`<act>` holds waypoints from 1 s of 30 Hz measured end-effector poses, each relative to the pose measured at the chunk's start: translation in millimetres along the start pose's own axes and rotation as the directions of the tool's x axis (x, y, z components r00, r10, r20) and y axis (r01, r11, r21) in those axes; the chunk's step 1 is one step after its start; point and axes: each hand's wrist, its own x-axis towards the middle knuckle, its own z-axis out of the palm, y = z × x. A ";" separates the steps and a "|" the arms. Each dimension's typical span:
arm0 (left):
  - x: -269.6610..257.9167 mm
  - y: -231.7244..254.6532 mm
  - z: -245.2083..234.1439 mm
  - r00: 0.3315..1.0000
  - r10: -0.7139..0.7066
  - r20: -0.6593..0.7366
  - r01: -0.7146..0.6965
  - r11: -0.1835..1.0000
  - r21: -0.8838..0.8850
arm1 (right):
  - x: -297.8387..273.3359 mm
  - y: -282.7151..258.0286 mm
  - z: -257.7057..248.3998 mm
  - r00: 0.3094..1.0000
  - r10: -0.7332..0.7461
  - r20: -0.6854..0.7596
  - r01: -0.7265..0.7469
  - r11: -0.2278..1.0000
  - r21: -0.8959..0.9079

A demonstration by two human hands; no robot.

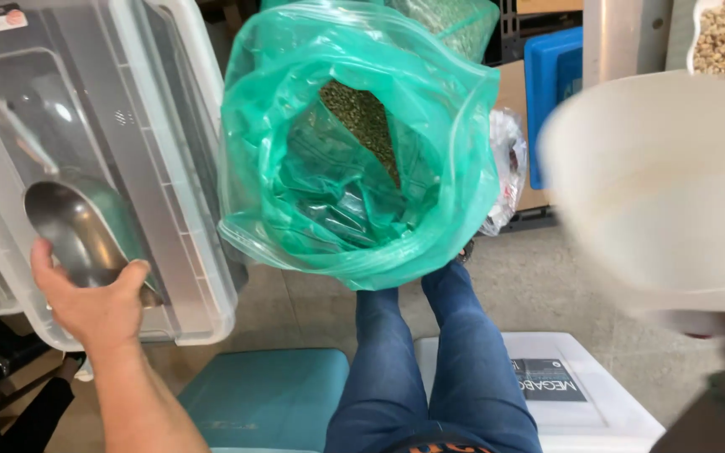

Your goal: Grinding coffee beans and manually sorting green coffee beans in a tray to remove defects

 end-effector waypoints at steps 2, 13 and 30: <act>13.8 -19.8 -1.7 0.945 -0.326 0.032 0.326 0.945 0.009 | -18.1 -99.0 96.4 1.000 -0.002 -0.016 0.003 0.998 0.059; 50.4 -117.9 47.5 0.974 -0.217 0.069 0.221 0.972 -0.073 | 43.5 -202.0 410.8 0.876 -0.296 0.380 0.472 0.688 -0.551; -24.6 -5.3 277.2 0.887 -0.028 0.461 -0.006 0.997 0.071 | 97.9 -126.1 506.9 0.873 0.119 0.473 0.231 0.753 -0.617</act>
